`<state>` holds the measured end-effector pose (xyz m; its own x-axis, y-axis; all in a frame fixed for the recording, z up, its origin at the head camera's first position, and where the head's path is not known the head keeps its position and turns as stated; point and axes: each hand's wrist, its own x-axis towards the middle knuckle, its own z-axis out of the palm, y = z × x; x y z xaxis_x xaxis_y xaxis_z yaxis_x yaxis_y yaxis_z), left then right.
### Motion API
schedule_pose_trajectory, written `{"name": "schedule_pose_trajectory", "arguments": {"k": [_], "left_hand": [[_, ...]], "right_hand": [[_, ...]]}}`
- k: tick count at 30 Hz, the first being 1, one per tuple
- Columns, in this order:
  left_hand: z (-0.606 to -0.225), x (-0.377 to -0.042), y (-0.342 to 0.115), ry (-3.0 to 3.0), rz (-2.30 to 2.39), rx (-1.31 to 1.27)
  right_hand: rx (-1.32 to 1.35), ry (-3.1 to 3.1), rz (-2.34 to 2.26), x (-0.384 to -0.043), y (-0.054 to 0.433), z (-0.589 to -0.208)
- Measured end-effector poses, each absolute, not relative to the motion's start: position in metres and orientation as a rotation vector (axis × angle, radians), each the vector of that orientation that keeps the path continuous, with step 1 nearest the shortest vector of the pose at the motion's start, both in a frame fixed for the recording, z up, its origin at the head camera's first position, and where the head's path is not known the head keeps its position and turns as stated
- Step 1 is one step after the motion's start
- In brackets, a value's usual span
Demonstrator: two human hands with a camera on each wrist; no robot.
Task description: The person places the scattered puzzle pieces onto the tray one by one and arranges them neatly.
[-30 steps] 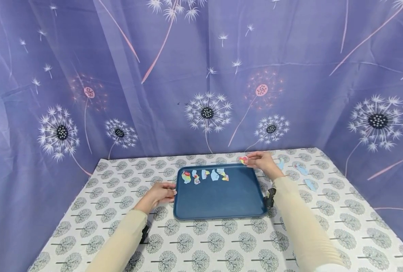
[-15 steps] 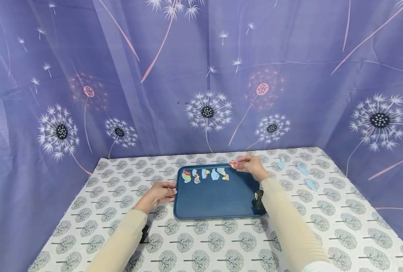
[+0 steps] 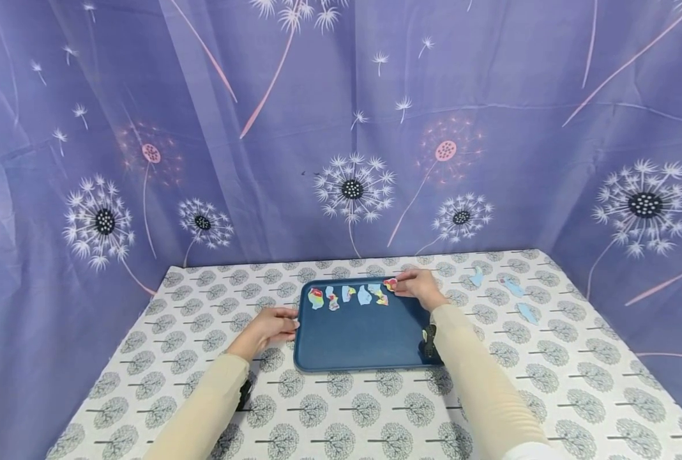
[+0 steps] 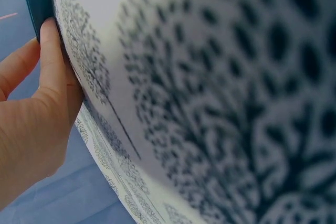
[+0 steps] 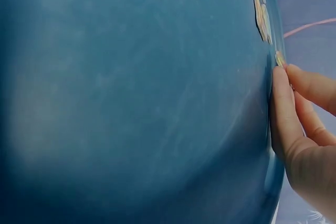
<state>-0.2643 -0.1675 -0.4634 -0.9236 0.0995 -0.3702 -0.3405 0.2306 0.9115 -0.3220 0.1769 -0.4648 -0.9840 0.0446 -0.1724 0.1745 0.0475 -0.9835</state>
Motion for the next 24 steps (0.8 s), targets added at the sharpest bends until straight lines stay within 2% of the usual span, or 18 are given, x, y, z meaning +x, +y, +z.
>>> {"name": "schedule_pose_trajectory", "arguments": {"k": [24], "left_hand": [[-0.461, -0.263, -0.167, 2.157, 1.744, -0.23]], "right_hand": [[0.21, 2.562, -1.761, -0.32, 0.166, -0.462]]}}
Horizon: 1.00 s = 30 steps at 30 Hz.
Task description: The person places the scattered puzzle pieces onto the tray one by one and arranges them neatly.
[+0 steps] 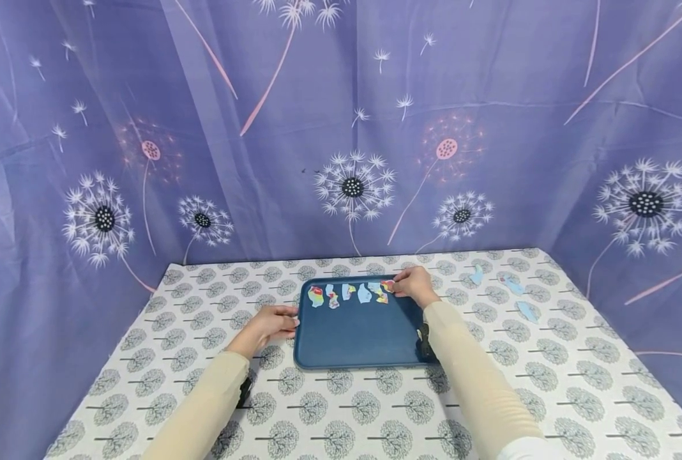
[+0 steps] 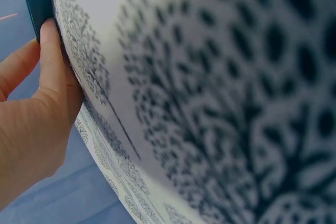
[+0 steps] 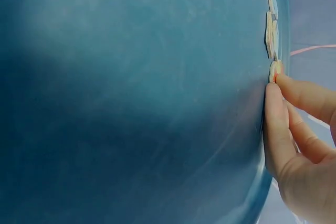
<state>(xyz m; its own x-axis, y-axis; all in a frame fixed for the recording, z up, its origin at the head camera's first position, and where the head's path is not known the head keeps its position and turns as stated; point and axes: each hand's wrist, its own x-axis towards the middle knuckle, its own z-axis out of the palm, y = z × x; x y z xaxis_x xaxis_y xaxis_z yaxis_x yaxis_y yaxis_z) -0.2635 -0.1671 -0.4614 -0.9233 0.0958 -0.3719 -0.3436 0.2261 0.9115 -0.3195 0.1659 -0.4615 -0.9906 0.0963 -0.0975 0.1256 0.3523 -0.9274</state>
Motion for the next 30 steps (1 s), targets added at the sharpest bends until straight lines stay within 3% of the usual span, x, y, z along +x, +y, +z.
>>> {"name": "schedule_pose_trajectory", "arguments": {"k": [19, 30], "left_hand": [[-0.459, -0.264, -0.168, 2.138, 1.757, -0.249], [-0.461, -0.264, -0.168, 2.128, 1.768, -0.226]], "right_hand": [[-0.045, 2.416, -1.877, -0.316, 0.199, -0.443], [-0.014, 2.491, -1.822, -0.306, 0.24, -0.434]]}}
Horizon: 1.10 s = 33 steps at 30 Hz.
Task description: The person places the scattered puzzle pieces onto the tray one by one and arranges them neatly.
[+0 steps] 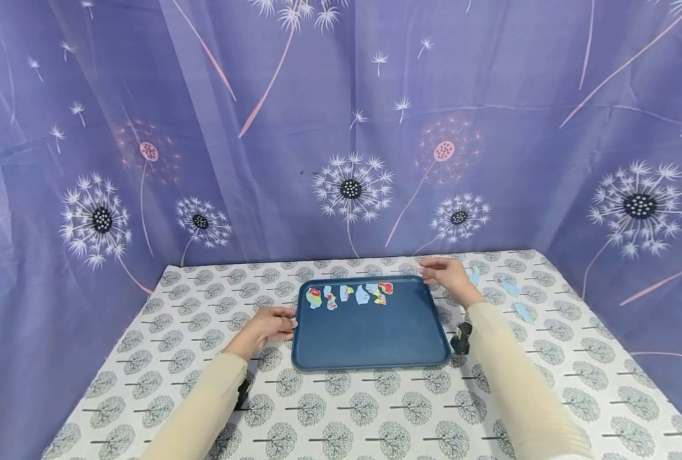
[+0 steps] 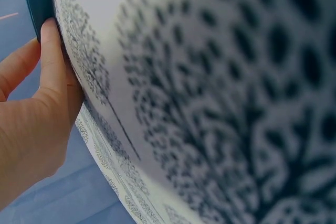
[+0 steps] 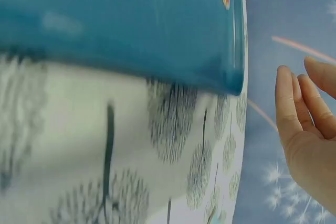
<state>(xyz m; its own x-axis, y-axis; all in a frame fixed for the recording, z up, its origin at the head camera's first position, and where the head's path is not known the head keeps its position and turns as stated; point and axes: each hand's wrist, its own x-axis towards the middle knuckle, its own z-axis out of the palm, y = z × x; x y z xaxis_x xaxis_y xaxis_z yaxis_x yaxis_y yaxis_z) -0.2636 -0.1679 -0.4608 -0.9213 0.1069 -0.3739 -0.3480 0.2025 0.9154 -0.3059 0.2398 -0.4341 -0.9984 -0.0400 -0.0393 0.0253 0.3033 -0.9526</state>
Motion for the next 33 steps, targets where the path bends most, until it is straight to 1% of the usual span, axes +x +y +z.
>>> {"name": "schedule_pose_trajectory", "arguments": {"k": [9, 16, 33], "left_hand": [[-0.459, -0.264, -0.168, 2.148, 1.745, -0.229], [-0.461, -0.266, -0.17, 2.147, 1.759, -0.237], [-0.46, -0.264, -0.167, 2.15, 1.739, -0.241]], "right_hand": [[0.02, 2.54, -1.814, -0.295, 0.273, -0.43], [0.001, 2.63, -1.696, -0.287, 0.3, -0.433], [0.006, 2.736, -1.375, -0.243, 0.38, -0.435]]}}
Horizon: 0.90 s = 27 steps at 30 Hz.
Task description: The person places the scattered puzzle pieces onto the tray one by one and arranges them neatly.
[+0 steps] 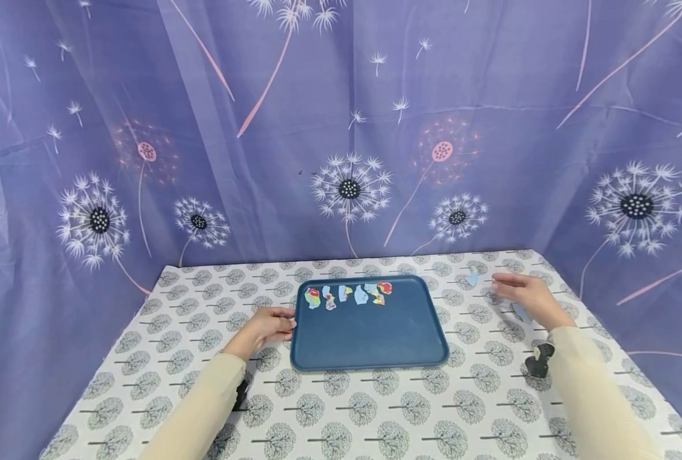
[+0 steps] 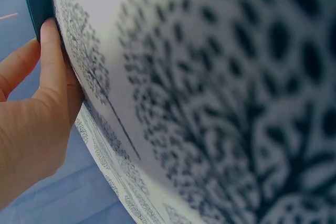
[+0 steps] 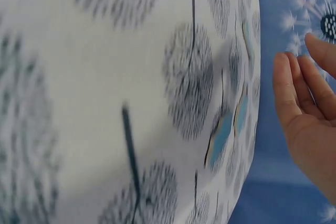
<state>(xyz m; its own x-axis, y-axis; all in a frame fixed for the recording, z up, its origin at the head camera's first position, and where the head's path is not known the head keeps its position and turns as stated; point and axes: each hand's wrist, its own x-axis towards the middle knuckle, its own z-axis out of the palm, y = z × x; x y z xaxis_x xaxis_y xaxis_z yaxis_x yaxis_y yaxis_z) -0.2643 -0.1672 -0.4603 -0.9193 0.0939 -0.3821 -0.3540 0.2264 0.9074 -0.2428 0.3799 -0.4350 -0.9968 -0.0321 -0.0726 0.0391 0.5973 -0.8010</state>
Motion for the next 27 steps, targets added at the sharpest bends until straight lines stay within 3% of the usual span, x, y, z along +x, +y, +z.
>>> {"name": "schedule_pose_trajectory", "arguments": {"k": [16, 27], "left_hand": [[-0.458, -0.262, -0.167, 2.131, 1.752, -0.246], [-0.456, -0.261, -0.169, 2.119, 1.766, -0.206]], "right_hand": [[0.065, 2.718, -1.218, -0.216, 0.431, -0.451], [-0.038, 2.661, -1.208, -0.217, 0.43, -0.454]]}}
